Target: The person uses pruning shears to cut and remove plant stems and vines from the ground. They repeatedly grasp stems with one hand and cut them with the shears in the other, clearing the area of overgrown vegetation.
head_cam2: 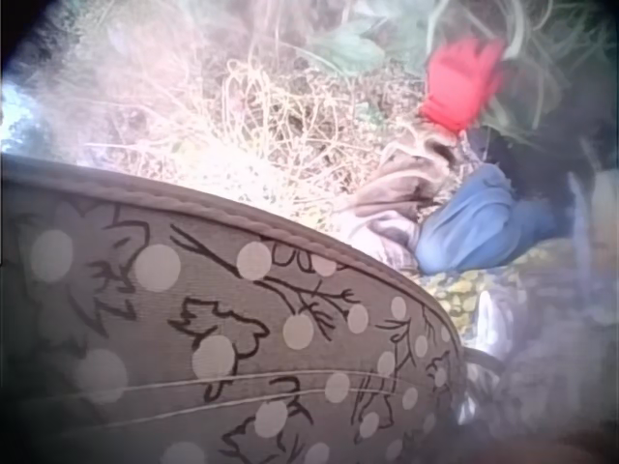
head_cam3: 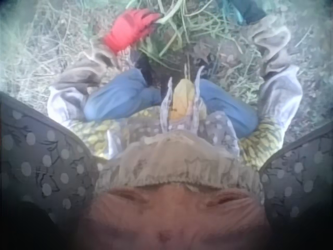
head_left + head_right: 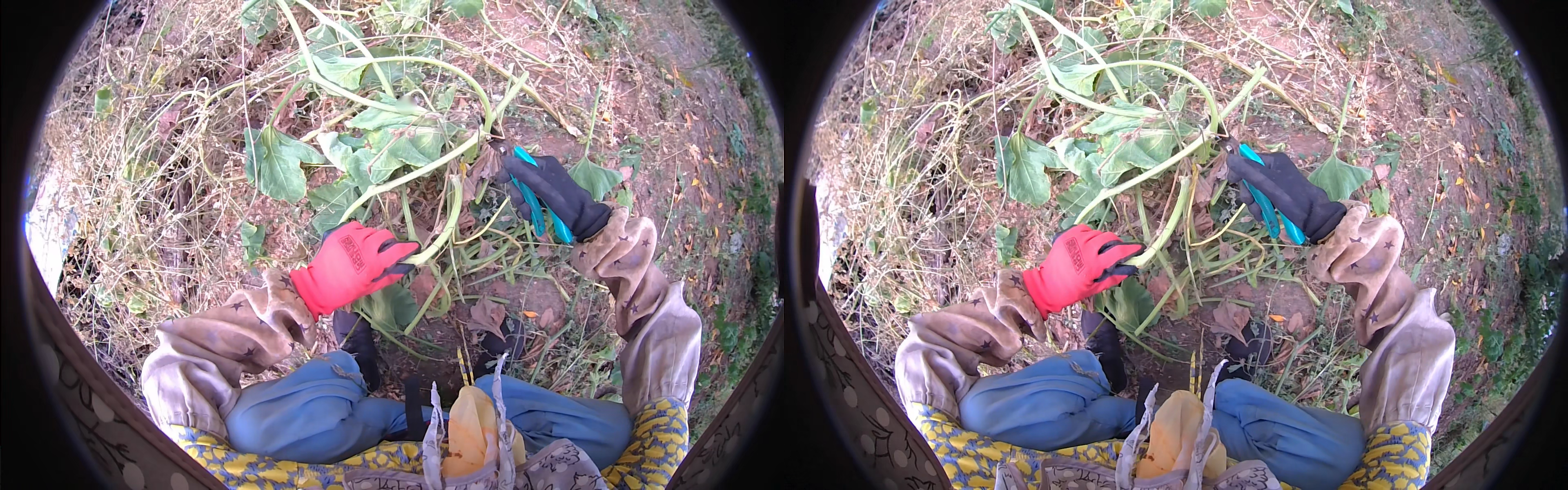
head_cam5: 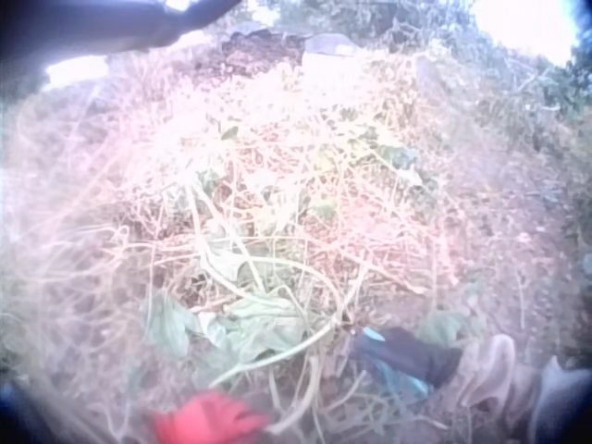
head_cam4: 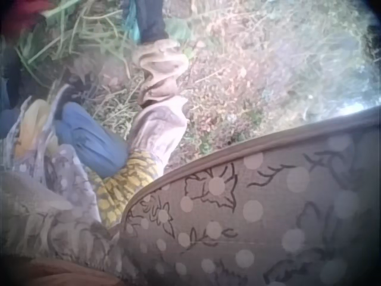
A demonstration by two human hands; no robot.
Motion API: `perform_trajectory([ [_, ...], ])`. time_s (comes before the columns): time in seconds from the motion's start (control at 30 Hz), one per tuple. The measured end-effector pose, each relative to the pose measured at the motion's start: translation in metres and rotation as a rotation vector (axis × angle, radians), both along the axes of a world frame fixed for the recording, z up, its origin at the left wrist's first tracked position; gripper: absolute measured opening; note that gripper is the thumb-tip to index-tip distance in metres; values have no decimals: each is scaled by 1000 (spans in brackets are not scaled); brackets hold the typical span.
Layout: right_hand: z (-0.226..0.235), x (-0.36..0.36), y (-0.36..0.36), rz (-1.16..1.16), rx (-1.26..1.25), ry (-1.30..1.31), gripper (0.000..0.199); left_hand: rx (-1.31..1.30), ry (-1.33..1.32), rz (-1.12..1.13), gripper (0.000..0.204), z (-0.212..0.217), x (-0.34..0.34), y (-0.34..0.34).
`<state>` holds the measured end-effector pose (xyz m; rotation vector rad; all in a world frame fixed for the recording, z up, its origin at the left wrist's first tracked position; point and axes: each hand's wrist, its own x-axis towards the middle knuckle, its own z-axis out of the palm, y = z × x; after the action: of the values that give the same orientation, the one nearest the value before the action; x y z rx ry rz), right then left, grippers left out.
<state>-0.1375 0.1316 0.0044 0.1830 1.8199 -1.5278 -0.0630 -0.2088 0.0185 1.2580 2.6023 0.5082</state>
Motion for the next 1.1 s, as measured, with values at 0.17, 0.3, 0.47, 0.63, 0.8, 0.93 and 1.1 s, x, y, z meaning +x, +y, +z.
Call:
perform_trajectory([
  [0.17,-12,6,-1,-65,19,-13,52,48,118,-33,53,0,-7,0],
  [0.3,-22,5,5,-203,-1,-69,51,-13,88,-88,55,6,2,6],
  [0.47,-21,0,38,-296,-110,-112,48,64,38,-64,53,7,15,5],
  [0.63,-5,18,31,309,42,129,44,26,74,-139,53,6,13,9],
  [0.8,-5,12,7,702,345,367,55,-73,171,-310,52,7,17,17],
  [0.93,8,3,6,712,354,261,59,-118,182,-434,51,3,19,20],
  [1.1,5,-11,-1,755,306,373,63,-78,237,-558,49,5,34,26],
])
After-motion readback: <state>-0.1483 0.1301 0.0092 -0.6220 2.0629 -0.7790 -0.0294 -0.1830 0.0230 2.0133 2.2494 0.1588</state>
